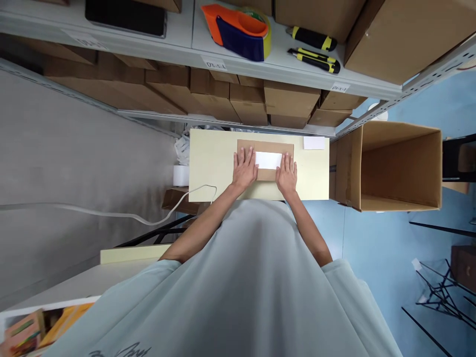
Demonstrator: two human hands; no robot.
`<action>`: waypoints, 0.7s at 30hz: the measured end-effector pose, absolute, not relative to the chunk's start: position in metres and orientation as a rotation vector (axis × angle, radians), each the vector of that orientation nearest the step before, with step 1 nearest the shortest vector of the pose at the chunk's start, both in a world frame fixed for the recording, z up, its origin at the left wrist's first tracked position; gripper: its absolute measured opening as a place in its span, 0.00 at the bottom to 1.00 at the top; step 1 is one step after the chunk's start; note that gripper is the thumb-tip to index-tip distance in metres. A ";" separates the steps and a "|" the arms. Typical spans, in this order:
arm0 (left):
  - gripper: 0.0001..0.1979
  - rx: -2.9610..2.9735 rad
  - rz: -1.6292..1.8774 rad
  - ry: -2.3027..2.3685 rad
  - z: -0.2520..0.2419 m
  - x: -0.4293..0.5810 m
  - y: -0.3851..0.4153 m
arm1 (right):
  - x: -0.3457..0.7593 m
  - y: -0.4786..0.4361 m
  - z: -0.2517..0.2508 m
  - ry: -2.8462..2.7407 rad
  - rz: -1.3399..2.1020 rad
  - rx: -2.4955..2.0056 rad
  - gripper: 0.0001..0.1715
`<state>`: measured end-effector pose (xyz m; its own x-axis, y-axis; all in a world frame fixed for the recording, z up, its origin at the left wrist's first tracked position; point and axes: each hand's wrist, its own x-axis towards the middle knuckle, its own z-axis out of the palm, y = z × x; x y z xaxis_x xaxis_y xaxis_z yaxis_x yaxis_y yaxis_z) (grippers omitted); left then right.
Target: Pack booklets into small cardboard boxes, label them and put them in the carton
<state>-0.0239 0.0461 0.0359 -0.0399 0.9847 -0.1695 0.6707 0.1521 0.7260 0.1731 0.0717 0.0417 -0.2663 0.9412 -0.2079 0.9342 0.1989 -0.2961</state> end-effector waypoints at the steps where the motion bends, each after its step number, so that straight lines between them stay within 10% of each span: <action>1: 0.35 1.626 0.587 1.743 0.036 -0.020 0.049 | 0.166 0.074 0.041 -2.447 0.590 -1.858 0.39; 21: 0.35 1.705 0.530 1.630 0.035 -0.027 0.048 | 0.146 0.080 0.034 -2.490 0.610 -1.801 0.38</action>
